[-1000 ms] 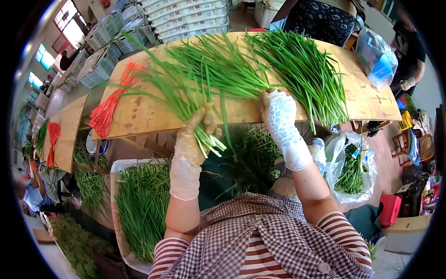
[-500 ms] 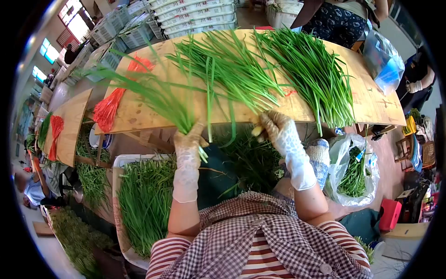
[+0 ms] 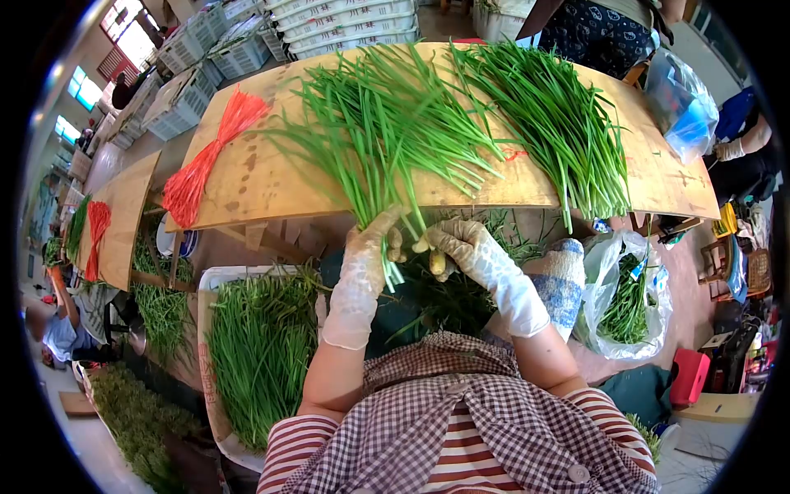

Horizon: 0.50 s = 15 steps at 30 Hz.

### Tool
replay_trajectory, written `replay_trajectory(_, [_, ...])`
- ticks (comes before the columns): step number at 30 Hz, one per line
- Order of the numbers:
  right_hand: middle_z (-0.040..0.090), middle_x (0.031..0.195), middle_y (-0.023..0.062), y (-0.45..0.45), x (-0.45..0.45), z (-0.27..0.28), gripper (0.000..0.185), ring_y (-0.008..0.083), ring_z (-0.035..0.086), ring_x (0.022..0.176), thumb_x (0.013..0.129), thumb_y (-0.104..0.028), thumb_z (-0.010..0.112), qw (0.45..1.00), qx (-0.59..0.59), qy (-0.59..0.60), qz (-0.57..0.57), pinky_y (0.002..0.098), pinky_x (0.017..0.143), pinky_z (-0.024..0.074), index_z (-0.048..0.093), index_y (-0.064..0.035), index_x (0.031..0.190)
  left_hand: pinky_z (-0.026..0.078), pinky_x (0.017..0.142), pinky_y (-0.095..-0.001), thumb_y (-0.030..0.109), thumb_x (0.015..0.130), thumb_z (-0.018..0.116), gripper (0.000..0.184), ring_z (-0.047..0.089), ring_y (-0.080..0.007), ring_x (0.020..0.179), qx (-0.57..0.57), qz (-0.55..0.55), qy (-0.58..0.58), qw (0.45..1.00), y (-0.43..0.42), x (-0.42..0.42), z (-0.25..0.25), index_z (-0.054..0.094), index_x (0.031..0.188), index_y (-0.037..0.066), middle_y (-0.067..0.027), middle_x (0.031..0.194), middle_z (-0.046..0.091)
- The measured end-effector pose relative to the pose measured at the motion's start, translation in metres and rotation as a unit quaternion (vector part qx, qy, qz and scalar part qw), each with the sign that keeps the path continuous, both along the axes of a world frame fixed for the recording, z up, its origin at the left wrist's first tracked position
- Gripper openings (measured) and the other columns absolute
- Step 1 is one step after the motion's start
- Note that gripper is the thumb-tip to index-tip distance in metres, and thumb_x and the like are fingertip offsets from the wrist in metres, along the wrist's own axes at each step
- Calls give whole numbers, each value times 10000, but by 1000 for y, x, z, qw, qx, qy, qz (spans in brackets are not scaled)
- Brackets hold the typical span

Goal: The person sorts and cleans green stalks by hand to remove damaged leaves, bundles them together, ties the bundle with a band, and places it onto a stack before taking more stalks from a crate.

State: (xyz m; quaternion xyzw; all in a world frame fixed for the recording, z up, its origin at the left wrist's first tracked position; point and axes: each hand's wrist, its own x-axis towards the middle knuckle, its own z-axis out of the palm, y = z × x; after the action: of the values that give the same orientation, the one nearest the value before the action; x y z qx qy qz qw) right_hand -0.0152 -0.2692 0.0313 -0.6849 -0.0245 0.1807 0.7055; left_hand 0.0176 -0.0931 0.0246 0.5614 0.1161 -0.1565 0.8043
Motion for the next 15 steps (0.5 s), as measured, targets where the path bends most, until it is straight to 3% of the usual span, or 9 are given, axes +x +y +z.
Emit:
replay_trajectory(3, [582,627,57,-9,4,0,285,137,565,554,955,-247,535,983,148,78,80,250,552,470,620,22,915,326,442,-229,235,882,625,252,341,-84,413,-181,-80,33,980,0,10,-18,627,1009,19,70,499,367])
replay_trajectory(4, [580,626,51,-9,4,-1,294,130,544,538,950,-269,547,982,153,87,67,258,534,444,616,5,869,330,447,-234,230,881,624,235,342,-84,412,-182,-79,24,980,2,13,-24,624,988,20,71,500,365])
replay_trajectory(6, [575,624,46,-5,2,-1,302,126,536,531,944,-279,558,998,37,51,17,255,537,440,628,2,859,338,459,-244,220,880,622,206,345,-86,412,-186,-79,6,979,4,16,-27,618,944,24,75,501,362])
replay_trajectory(8, [627,671,70,0,0,6,342,151,588,581,897,-317,629,994,-88,6,-65,267,611,491,659,23,897,350,466,-252,217,875,629,186,347,-86,412,-135,-43,13,990,0,12,-20,613,906,34,69,503,368])
replay_trajectory(11, [687,765,130,11,16,-42,396,195,654,682,838,-330,699,956,-184,-125,-190,285,688,514,666,39,977,370,485,-271,222,866,645,189,354,-92,423,-47,-15,-13,999,-8,3,-12,623,879,34,54,512,371])
replay_trajectory(12, [700,871,181,17,16,-33,441,245,682,779,779,-331,748,967,-110,-85,-215,319,718,516,666,39,1005,375,494,-275,225,866,646,196,355,-94,426,-29,-9,-21,999,-12,-1,-5,626,876,30,51,514,370])
replay_trajectory(15, [703,879,167,22,14,-25,379,216,677,778,761,-279,756,964,-136,-104,-202,322,702,512,679,32,963,381,501,-280,237,864,656,229,356,-96,436,-6,-14,-38,999,-12,-3,1,650,893,9,43,515,358])
